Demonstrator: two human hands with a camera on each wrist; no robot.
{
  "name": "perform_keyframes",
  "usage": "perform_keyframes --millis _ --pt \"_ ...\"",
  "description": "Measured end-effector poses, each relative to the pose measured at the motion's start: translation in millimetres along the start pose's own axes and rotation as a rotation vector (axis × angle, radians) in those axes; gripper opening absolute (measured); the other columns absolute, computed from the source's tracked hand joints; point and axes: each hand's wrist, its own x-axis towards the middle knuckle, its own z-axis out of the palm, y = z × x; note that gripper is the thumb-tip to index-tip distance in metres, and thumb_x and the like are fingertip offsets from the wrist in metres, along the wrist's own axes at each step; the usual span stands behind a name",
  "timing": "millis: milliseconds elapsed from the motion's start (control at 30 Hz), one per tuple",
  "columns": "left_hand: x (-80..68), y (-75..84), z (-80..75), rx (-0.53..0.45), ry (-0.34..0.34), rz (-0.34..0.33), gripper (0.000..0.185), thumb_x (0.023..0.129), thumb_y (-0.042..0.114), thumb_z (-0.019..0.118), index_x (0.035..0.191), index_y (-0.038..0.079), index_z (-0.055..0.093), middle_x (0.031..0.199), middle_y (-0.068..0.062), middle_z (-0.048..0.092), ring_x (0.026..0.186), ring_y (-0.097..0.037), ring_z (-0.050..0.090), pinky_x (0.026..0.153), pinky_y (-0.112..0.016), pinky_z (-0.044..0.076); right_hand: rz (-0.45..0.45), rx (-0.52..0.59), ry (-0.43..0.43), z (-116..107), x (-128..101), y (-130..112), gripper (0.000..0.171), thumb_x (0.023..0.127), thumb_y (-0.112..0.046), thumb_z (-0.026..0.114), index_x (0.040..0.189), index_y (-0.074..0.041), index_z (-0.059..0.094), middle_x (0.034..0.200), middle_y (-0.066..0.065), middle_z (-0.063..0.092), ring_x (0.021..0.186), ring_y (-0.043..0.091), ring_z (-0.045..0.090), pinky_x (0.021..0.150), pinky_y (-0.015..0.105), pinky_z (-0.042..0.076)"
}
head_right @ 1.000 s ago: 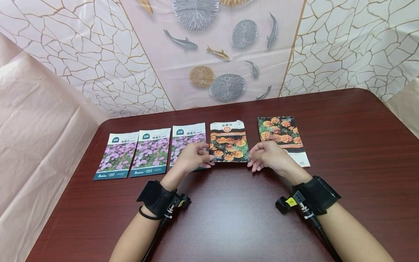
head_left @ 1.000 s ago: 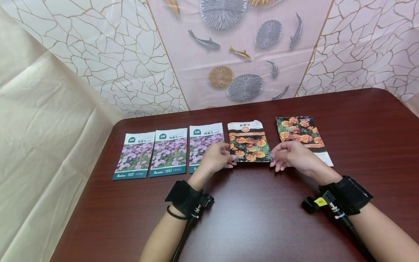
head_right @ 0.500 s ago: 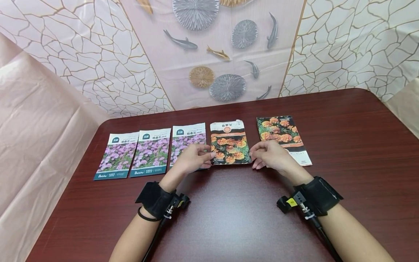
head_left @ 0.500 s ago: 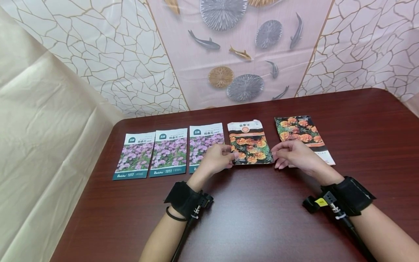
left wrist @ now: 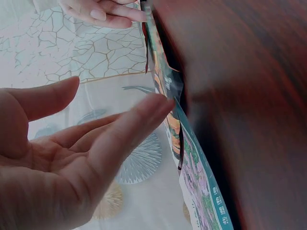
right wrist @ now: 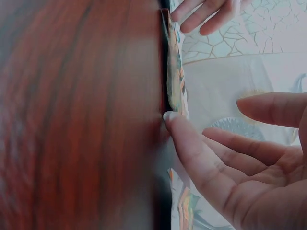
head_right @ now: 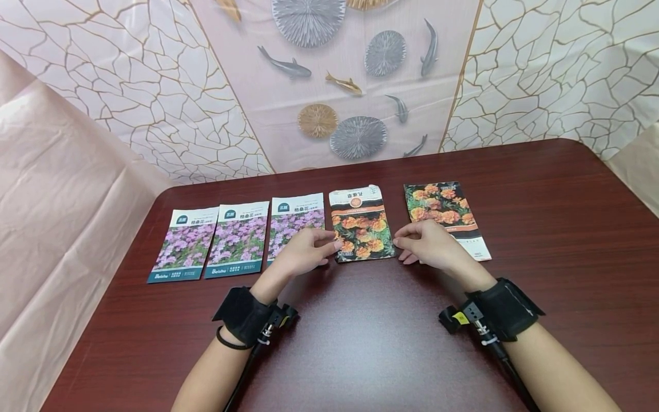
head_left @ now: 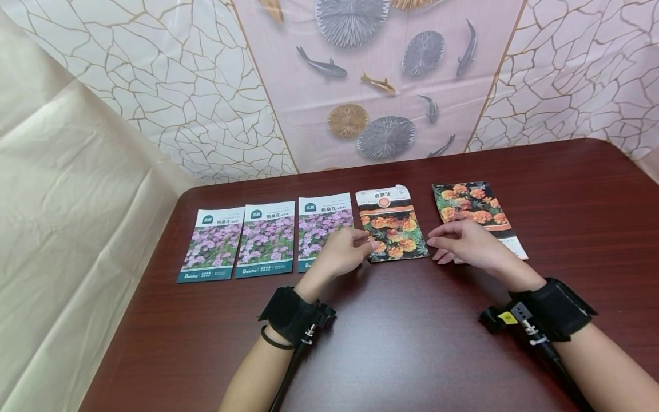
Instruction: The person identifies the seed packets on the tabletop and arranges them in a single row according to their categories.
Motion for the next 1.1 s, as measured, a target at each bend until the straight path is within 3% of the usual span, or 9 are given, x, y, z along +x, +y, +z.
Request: perform_keyframes --millis 100,300,533,867,1100 --pt "-1.1 1.7 0.6 0.069 -0.001 0.044 0.041 0.093 0.031 0.054 0.124 0.005 0.056 0.121 -0.009 0.058 0.115 -0.023 0.05 0.094 -0.038 0.04 -0.014 -0.032 0.003 0 0 -1 0.035 0.095 -0.016 0.049 0.115 0.013 0.053 0.081 0.014 0.068 0.071 0.023 0.066 0.054 0.028 0.049" --pt "-2.3 2.5 2.8 0.072 -0.084 0.109 0.036 0.096 0.024 0.049 0.127 0.007 0.054 0.12 -0.007 0.059 0.11 -0.02 0.054 0.092 -0.035 0.042 -0.021 -0.058 -0.003 -1 -1 -1 0.035 0.095 -0.015 0.05 0.115 0.013 0.054 0.081 0.014 0.068 0.071 0.023 0.065 0.055 0.028 0.05" --pt "-3.3 4.1 5.5 0.194 -0.212 0.216 0.034 0.099 0.016 0.041 0.13 0.007 0.052 0.125 -0.008 0.056 0.117 -0.019 0.049 0.096 -0.034 0.038 -0.021 -0.098 -0.022 -1 0 -1 0.037 0.095 -0.017 0.05 0.117 0.012 0.053 0.085 0.013 0.068 0.073 0.021 0.065 0.059 0.029 0.05" --pt "-4.4 5.2 6.8 0.234 -0.227 0.201 0.035 0.099 0.018 0.041 0.13 0.007 0.051 0.126 -0.006 0.055 0.118 -0.019 0.048 0.097 -0.033 0.038 -0.017 -0.09 -0.032 -5 -1 -2 0.04 0.095 -0.021 0.05 0.12 0.011 0.051 0.09 0.014 0.067 0.077 0.021 0.064 0.062 0.03 0.051" --pt "-6.5 7.3 3.9 0.197 -0.192 0.199 0.036 0.098 0.023 0.044 0.131 0.01 0.051 0.127 -0.005 0.054 0.118 -0.019 0.048 0.096 -0.034 0.039 -0.097 -0.189 0.095 -24 -8 -3 0.036 0.094 -0.023 0.053 0.116 0.006 0.057 0.095 0.015 0.065 0.076 0.018 0.064 0.063 0.03 0.049"
